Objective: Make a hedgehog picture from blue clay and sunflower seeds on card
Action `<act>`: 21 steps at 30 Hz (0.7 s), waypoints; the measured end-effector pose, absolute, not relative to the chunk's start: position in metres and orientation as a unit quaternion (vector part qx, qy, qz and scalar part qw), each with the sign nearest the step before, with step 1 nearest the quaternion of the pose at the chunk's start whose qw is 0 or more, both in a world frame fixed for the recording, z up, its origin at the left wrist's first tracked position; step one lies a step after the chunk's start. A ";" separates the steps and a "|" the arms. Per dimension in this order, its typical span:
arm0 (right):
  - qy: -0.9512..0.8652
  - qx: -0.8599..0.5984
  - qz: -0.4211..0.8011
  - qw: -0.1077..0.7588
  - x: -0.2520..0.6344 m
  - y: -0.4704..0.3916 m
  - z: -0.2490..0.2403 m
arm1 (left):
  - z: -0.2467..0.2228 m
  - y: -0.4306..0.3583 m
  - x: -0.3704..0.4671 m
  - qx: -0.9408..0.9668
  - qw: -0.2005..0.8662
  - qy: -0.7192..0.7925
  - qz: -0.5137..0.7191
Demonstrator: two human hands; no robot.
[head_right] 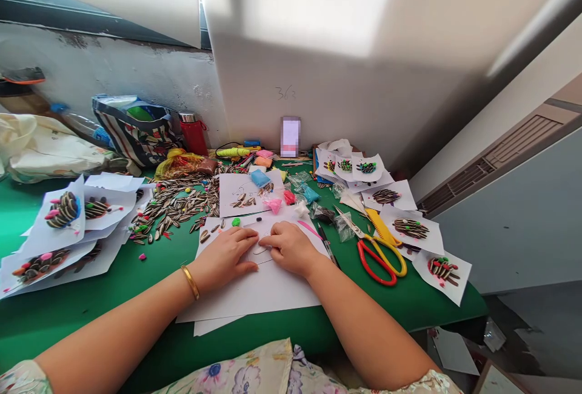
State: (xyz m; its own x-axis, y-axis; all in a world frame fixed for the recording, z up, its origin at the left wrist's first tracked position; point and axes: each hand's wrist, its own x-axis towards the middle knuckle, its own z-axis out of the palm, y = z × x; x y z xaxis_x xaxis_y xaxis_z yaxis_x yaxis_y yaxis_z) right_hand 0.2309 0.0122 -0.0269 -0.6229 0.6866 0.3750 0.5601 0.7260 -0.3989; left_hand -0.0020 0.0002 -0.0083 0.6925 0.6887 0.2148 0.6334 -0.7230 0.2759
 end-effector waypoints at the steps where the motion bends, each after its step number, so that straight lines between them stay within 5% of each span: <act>1: -0.892 -0.351 0.122 0.257 0.231 0.012 -0.027 | -0.008 0.000 -0.002 0.915 0.091 0.362 0.152; 21: -0.869 -0.366 0.132 0.307 0.233 0.018 -0.034 | -0.007 0.000 -0.002 0.913 0.092 0.369 0.147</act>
State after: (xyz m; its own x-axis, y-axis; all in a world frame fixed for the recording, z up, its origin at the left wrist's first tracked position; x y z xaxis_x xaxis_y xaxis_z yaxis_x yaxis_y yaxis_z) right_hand 0.2330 0.0176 -0.0341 -0.5441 0.7164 0.4368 0.5537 0.6977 -0.4546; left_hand -0.0016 -0.0002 -0.0067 0.6839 0.7017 0.1997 0.6476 -0.7100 0.2767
